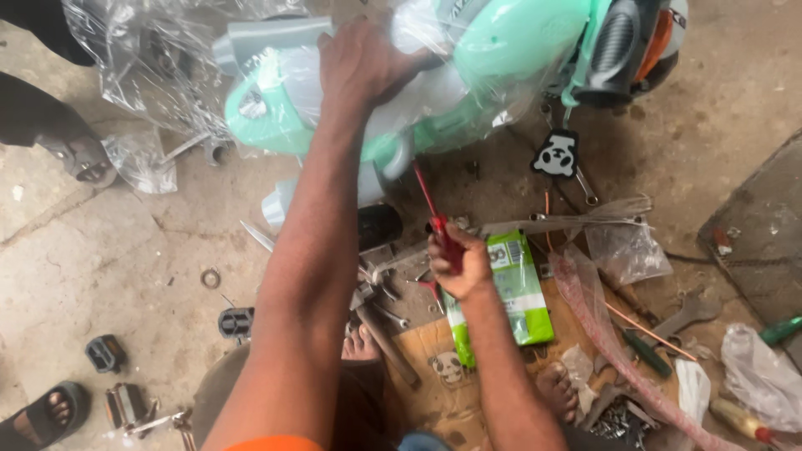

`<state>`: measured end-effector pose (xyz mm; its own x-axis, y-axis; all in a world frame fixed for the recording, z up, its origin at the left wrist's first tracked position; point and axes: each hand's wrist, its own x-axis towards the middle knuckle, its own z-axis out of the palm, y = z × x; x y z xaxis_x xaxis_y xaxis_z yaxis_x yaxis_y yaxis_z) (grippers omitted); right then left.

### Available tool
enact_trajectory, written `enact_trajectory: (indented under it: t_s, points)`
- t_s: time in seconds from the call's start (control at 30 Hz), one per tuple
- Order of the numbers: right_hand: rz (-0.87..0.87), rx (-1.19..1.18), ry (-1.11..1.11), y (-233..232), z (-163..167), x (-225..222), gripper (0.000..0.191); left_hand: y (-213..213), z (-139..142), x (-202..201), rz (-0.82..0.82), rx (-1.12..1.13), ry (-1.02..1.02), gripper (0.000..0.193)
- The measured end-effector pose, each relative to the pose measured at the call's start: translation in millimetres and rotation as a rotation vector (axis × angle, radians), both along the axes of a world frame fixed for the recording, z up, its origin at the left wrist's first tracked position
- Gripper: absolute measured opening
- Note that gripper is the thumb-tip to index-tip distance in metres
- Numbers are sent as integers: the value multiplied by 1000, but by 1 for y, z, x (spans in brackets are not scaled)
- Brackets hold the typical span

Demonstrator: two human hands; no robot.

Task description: The person uses a red screwdriver to tighten screws on the body of a light green toy scooter. They then switch to working on a bicycle frame, using a wrench to tighten a bolt on the frame.

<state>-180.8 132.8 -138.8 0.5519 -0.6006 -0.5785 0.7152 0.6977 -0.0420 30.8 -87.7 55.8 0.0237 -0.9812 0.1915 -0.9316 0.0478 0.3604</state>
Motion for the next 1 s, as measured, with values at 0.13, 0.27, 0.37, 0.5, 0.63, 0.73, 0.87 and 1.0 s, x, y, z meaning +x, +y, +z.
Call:
enact_trajectory:
  t_s: [0.13, 0.27, 0.37, 0.5, 0.63, 0.73, 0.87, 1.0]
  points:
    - [-310, -788, 1210, 21, 1, 21, 29, -1, -2, 3, -19, 58, 45, 88]
    - [-121, -602, 482, 6, 8, -8, 28, 3, -3, 2, -12, 40, 41, 92]
    - [-20, -63, -9, -2, 8, -13, 23, 3, -1, 0, -16, 61, 41, 92]
    - [-282, -601, 1277, 15, 10, 17, 23, 1, 1, -2, 3, 124, 25, 87]
    - [-142, -979, 1102, 11, 12, 5, 37, 4, -1, 0, -14, 67, 56, 91]
    - [-29, -194, 59, 3, 18, -4, 31, 4, -1, -1, -3, 157, 57, 89]
    - [-276, -1021, 1379, 11, 25, 9, 29, 4, 1, 0, -5, 7, 46, 91]
    - [-90, -330, 530, 7, 26, 10, 25, 5, 4, 0, 41, 129, 28, 92]
